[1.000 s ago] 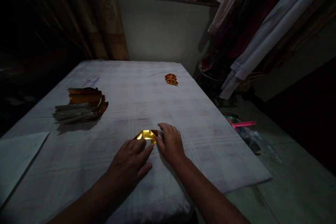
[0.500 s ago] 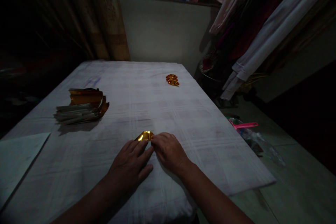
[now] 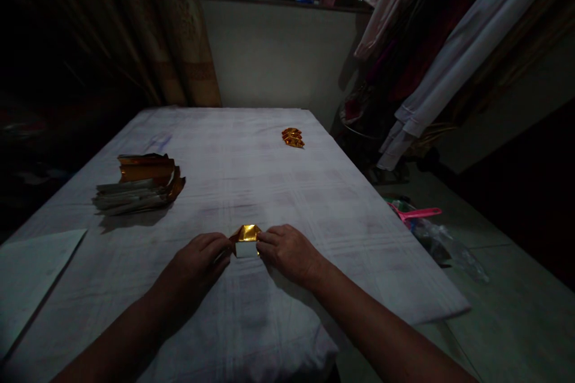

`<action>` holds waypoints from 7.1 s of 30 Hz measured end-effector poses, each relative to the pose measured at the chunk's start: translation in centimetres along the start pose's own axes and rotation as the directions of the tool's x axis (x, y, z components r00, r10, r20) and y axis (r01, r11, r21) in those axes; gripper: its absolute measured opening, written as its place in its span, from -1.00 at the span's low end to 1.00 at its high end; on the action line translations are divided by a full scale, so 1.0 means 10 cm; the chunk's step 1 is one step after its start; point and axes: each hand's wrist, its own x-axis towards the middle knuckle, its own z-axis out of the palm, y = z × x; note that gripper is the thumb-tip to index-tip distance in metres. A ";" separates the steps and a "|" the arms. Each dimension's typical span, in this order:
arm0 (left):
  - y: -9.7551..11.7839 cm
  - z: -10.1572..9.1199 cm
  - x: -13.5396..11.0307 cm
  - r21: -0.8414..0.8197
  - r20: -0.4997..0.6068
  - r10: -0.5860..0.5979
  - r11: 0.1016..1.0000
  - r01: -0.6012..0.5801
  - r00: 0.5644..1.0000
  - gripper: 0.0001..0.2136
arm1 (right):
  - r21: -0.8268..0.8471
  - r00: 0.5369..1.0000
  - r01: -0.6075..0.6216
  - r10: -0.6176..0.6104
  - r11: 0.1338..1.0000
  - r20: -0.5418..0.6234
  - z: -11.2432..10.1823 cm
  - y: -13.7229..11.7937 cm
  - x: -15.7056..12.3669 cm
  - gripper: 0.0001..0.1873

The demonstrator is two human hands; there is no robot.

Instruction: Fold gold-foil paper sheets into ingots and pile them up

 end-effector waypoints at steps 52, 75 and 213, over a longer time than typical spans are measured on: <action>0.10 0.10 0.42 0.425 0.170 -0.353 0.869 0.255 0.920 -0.75 | -0.121 0.840 -0.531 0.540 0.839 0.055 0.06 -0.11 0.24 -0.85; -0.03 0.25 0.32 0.283 0.001 -0.105 0.954 0.100 0.995 -0.89 | -0.144 0.956 -0.278 0.288 0.950 0.051 0.14 -0.14 0.22 -0.62; -0.32 0.24 0.69 -0.036 -0.118 -0.486 0.874 0.485 0.866 -0.69 | 0.655 0.665 -0.524 0.742 0.544 -0.084 0.33 0.12 0.73 -0.72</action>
